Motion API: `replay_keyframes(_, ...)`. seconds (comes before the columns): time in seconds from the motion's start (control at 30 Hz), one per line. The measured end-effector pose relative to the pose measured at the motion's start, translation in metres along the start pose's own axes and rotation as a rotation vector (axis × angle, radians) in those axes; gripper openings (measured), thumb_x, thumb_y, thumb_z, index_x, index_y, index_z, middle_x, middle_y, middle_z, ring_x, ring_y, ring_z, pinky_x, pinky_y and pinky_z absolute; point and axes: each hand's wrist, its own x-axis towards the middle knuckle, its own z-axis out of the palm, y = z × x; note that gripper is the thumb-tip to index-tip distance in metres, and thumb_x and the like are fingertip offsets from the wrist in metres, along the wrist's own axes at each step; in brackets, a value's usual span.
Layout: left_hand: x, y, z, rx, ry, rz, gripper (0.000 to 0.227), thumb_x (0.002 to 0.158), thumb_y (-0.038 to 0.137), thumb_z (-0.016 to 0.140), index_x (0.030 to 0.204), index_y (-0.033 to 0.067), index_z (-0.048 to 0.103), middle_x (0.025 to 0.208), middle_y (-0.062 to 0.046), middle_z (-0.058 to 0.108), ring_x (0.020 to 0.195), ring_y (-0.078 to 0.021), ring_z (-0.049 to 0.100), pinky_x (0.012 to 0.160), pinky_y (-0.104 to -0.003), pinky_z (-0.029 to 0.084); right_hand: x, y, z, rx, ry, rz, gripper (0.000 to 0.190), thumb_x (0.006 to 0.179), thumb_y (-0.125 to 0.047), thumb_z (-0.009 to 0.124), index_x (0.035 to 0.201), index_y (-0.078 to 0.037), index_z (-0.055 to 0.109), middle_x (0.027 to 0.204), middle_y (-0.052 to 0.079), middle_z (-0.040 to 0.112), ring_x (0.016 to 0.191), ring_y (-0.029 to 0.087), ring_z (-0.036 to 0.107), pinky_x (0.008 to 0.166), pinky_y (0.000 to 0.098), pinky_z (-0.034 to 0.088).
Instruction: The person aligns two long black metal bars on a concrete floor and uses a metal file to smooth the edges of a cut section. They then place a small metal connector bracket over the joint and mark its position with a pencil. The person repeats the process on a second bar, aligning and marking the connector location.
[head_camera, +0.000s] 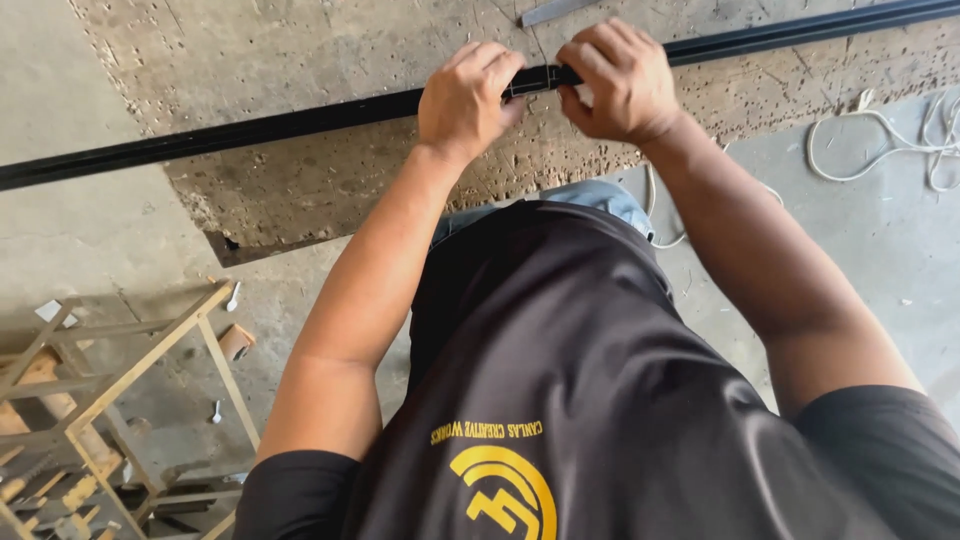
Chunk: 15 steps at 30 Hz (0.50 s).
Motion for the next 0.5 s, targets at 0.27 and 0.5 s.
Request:
replay_keyframes(0.27, 0.003, -0.002, -0.004, -0.046, -0.047, -0.033, 0.037, 0.074, 0.018, 0.094, 0.104, 0.0097, 0.072, 0.091, -0.006, 0.071, 0.079, -0.0185, 0.069, 0.061, -0.027, 0.065, -0.013, 0.028, -0.008, 0.326, -0.275, 0.206, 0.013, 0.092, -0.005, 0.081, 0.102, -0.002, 0.074, 0.096, 0.011, 0.065, 0.082, 0.029, 0.061, 0.064, 0.0407, 0.051)
replay_keyframes(0.5, 0.005, 0.002, -0.005, 0.006, 0.001, -0.017, 0.029, 0.081, 0.017, 0.09, 0.102, 0.0098, 0.072, 0.093, -0.008, 0.073, 0.082, -0.0198, 0.073, 0.061, -0.024, 0.065, -0.002, 0.021, -0.003, 0.348, -0.16, 0.143, 0.019, 0.091, -0.011, 0.091, 0.104, -0.002, 0.08, 0.098, 0.011, 0.073, 0.083, 0.024, 0.064, 0.07, 0.038, 0.055)
